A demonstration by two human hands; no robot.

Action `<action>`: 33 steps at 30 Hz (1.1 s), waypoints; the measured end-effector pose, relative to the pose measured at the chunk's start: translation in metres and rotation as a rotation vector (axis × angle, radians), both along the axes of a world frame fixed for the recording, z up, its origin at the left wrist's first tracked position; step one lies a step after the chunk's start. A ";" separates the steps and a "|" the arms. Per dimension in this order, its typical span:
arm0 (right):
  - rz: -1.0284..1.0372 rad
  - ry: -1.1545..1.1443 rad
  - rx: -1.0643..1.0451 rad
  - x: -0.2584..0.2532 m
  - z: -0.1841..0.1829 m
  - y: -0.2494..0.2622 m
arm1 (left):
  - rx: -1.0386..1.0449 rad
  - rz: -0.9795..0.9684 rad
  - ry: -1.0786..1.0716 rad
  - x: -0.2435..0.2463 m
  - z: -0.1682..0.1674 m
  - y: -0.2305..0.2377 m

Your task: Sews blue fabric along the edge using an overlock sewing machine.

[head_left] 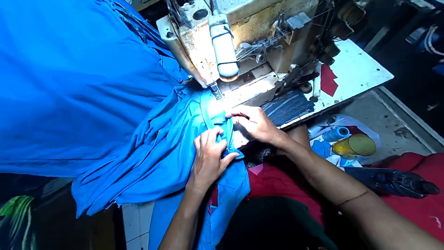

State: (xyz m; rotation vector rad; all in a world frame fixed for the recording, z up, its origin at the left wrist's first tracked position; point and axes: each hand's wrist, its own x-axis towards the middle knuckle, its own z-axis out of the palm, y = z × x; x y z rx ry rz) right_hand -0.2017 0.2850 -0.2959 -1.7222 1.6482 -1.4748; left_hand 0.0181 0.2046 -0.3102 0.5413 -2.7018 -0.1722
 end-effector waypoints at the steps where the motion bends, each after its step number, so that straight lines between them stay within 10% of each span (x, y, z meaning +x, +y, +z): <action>1: 0.002 0.166 -0.020 -0.001 -0.003 -0.001 | 0.011 -0.011 -0.001 0.008 0.002 0.005; 9: 0.186 0.300 -0.246 0.008 -0.006 0.023 | 0.015 -0.038 0.563 0.000 0.009 0.019; 15: 0.052 -0.029 -0.146 0.016 -0.028 0.043 | -0.298 0.116 0.371 -0.021 -0.025 -0.017; 33: -0.142 -0.210 -0.078 0.019 -0.001 -0.004 | -0.201 -0.091 0.209 -0.035 0.063 -0.058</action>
